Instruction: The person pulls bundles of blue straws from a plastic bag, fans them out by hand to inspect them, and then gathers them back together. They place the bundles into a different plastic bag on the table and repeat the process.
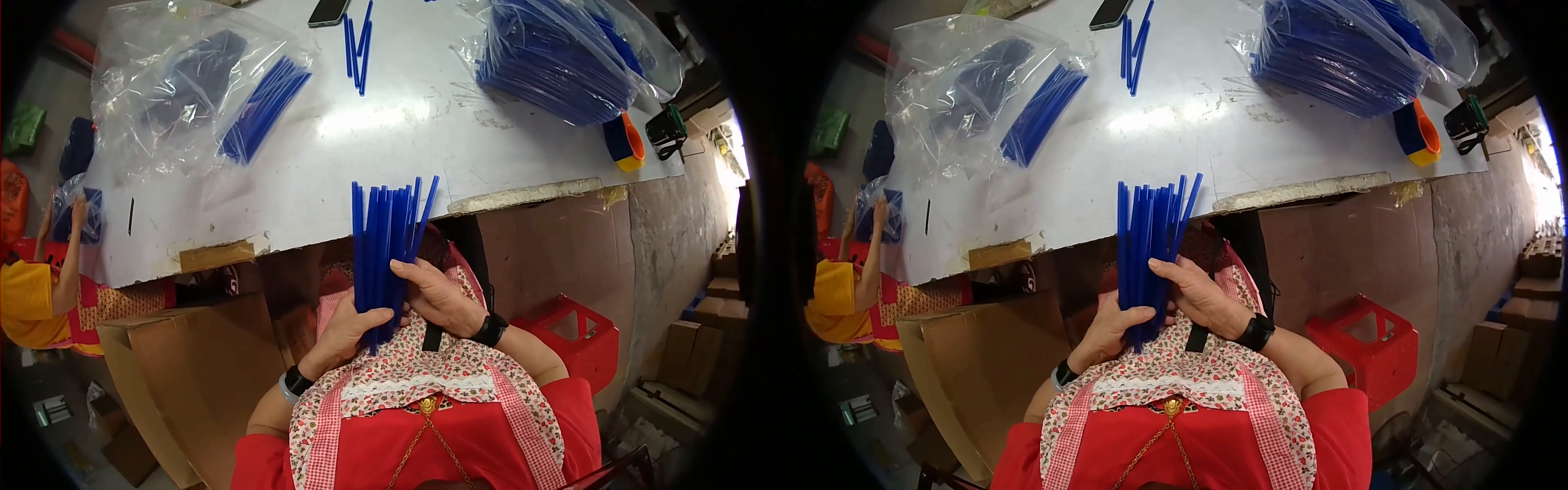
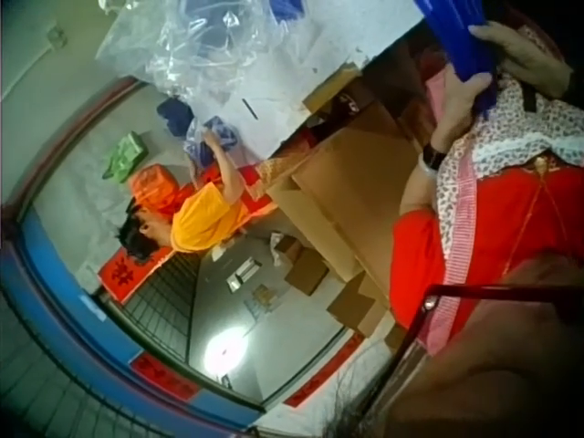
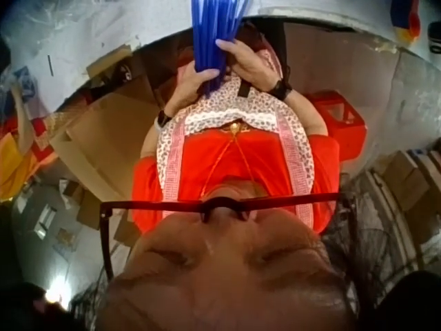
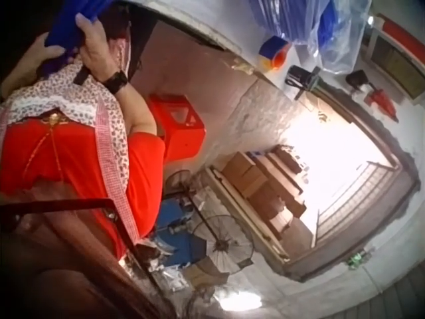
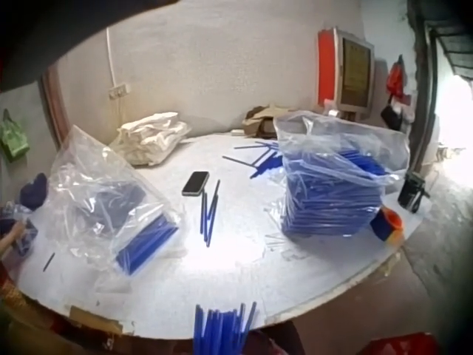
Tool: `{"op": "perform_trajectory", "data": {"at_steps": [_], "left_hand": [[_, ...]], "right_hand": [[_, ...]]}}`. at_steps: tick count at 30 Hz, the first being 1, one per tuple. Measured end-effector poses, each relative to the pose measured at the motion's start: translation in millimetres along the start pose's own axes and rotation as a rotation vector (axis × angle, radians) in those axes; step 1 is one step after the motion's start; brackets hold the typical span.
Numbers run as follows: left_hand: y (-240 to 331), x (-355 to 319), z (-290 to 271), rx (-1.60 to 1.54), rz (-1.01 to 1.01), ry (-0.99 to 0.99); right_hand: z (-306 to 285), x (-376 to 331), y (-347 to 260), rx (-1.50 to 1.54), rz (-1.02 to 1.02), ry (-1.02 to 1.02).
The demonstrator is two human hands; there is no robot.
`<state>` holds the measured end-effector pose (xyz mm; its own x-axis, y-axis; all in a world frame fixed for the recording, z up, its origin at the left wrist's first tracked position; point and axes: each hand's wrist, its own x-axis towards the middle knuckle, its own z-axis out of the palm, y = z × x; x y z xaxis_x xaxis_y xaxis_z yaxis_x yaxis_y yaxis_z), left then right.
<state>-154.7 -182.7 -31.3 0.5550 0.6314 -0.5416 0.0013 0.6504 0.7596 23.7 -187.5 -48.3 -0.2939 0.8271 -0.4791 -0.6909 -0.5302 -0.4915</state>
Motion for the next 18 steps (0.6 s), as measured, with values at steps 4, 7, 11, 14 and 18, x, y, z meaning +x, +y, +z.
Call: {"op": "perform_trajectory", "data": {"at_steps": [4,7,11,14,18], "left_hand": [[-2.4,-4.7,0.6,-0.284,-0.067,-0.026],[1.0,-6.4,0.8,-0.323,-0.049,-0.031],[1.7,-9.3,-3.6,-0.391,-0.056,-0.049],[-1.7,-10.2,-6.5,-0.471,-0.08,-0.005],[-1.0,-9.5,-4.5,-0.541,-0.096,0.009]], "right_hand": [[-9.6,-1.0,1.4,0.112,0.046,0.002],[-12.4,-1.1,0.5,0.129,0.051,-0.037],[-13.1,-2.3,1.3,0.109,0.034,-0.023],[-9.1,-4.2,-0.8,0.075,0.01,-0.071],[-9.1,-5.8,-1.1,-0.005,0.013,-0.094]]}}
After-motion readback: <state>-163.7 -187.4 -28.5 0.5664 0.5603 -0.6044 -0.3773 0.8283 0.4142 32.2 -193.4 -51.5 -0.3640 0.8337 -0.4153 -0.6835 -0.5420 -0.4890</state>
